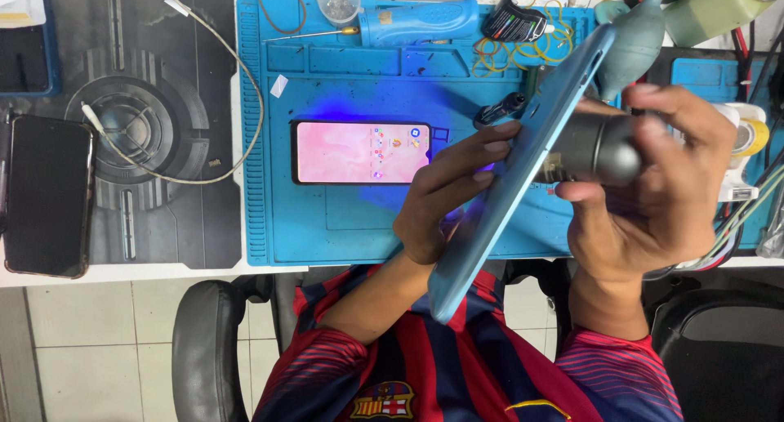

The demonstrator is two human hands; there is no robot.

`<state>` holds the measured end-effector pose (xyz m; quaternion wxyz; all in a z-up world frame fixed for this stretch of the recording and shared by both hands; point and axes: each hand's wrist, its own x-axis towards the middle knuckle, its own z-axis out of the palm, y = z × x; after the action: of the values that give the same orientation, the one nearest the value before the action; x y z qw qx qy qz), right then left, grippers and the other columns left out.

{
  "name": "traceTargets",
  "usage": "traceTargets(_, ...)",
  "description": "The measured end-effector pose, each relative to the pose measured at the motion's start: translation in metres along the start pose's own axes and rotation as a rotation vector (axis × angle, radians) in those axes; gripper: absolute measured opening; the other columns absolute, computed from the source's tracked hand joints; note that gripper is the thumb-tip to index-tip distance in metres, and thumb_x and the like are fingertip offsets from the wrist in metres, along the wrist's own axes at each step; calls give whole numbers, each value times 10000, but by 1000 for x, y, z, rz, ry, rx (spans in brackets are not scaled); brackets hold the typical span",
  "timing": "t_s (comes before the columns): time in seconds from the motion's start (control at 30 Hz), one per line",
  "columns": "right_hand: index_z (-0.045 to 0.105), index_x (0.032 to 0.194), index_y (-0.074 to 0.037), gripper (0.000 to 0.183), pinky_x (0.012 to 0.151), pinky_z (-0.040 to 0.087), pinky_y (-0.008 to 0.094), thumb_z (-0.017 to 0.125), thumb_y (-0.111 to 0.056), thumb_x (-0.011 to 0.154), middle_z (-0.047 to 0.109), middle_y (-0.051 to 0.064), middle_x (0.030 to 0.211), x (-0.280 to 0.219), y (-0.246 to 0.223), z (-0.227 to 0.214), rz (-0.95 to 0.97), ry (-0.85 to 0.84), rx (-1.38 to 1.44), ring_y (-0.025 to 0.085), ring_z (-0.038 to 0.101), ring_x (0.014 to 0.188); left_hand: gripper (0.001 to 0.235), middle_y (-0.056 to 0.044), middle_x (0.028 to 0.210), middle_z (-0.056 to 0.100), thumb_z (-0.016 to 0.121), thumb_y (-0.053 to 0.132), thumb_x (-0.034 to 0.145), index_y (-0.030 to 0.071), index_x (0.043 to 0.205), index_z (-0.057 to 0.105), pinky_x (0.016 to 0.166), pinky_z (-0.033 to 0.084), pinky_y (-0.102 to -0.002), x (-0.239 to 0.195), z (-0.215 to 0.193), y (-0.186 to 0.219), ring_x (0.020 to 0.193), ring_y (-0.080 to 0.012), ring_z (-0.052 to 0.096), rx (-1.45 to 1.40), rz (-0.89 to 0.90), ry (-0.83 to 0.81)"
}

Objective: The person disassembles a smartphone by removing the back cover and using a heat gun to warm the edges. They then use a metal prying tool to separate the screen assembly from the frame and test the touchscreen responsiveness.

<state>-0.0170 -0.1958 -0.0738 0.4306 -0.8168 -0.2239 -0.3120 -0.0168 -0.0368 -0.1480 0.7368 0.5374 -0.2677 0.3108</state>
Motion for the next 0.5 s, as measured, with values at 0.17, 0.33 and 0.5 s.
traceTargets(0.17, 350, 1431, -121, 741, 1017, 602, 357, 931, -202, 978, 581, 116, 1277, -14, -2, 4, 150, 96, 305, 159, 634, 1158, 311, -236, 1382, 574, 654, 97, 1038, 16, 1290, 491, 1103, 573, -545, 1, -1, 0, 1305, -452, 608, -51, 9, 4)
traceTargets(0.33, 350, 1333, -100, 698, 1009, 612, 376, 917, -199, 937, 602, 145, 1272, -13, 2, 8, 149, 152, 347, 181, 661, 1150, 332, -239, 1366, 584, 684, 52, 1011, 15, 1283, 498, 1080, 586, -544, 3, -1, 0, 1289, -456, 619, -54, 20, 21)
traceTargets(0.5, 361, 1279, -97, 652, 1040, 662, 362, 902, -212, 933, 602, 156, 1296, -9, 6, 8, 118, 142, 315, 185, 680, 1156, 428, -228, 1350, 591, 773, -27, 939, 20, 1266, 501, 1063, 600, -533, 5, 1, -1, 1319, -458, 628, -25, 33, 53)
